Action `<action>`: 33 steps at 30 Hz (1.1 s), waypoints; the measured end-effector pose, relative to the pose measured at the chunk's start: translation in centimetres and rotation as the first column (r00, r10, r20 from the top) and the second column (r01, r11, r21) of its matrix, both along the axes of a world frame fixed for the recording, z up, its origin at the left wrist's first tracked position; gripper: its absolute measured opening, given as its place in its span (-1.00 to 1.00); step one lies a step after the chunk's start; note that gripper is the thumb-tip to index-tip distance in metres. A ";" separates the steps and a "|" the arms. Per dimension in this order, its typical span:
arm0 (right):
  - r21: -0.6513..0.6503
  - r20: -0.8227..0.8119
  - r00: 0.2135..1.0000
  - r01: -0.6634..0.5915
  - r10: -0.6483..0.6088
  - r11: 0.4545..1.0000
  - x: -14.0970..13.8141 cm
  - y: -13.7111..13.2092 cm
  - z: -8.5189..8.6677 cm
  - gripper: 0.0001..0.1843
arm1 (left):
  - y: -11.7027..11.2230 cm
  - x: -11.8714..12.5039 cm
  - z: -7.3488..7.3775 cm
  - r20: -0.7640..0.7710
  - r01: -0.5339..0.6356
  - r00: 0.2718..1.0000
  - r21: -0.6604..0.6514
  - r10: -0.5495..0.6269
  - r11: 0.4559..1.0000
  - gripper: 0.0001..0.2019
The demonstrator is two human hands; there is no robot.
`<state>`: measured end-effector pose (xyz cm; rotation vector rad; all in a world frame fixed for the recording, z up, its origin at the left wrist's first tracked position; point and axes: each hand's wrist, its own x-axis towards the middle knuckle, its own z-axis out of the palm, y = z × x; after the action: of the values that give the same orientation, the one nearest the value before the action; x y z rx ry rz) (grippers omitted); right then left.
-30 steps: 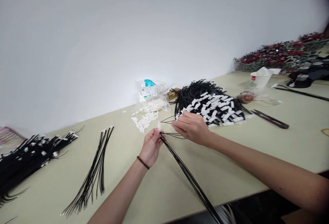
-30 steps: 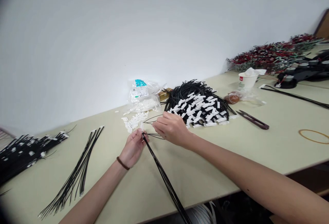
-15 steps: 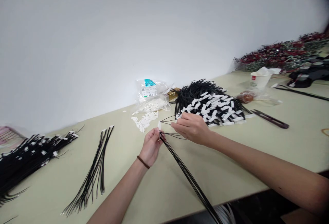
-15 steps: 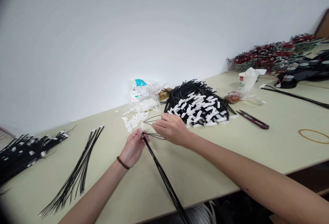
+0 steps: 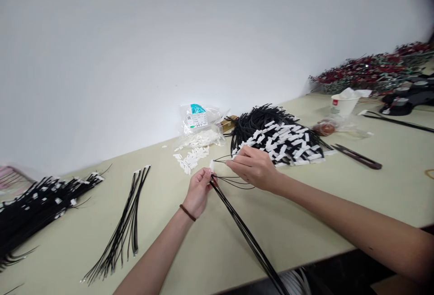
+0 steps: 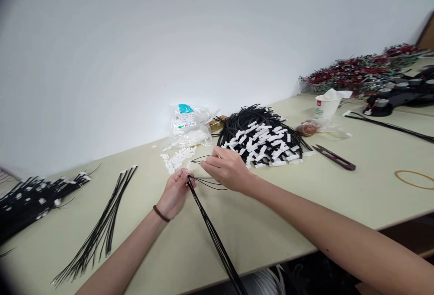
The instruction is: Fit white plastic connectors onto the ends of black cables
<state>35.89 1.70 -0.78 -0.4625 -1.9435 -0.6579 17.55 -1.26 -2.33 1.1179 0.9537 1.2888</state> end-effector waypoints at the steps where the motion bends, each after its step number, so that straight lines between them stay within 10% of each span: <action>1: -0.007 -0.008 1.000 -0.001 0.000 1.000 0.0 -0.1 0.0 -0.85 | 0.0 0.0 0.0 -0.006 0.004 1.000 0.003 -0.004 1.000 -0.72; 16: -0.247 0.089 0.992 -0.065 0.090 0.967 -0.3 -0.1 0.4 -0.88 | -0.6 0.3 0.4 -0.156 0.108 0.982 0.021 -0.103 0.994 -0.69; 25: -0.623 0.007 0.943 -0.255 0.331 0.739 -0.4 -0.2 0.2 -0.81 | -0.5 0.2 0.2 -0.148 0.144 0.979 0.001 -0.142 0.990 -0.69; 33: -0.592 0.067 0.960 -0.182 0.272 0.785 -0.5 -0.2 -0.2 -0.79 | -0.5 0.4 0.1 -0.127 0.126 0.983 -0.031 -0.129 0.992 -0.69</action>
<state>35.34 1.53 -0.93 -0.5458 -2.2919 0.0870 17.90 -1.77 -2.24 1.2362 0.9730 1.1101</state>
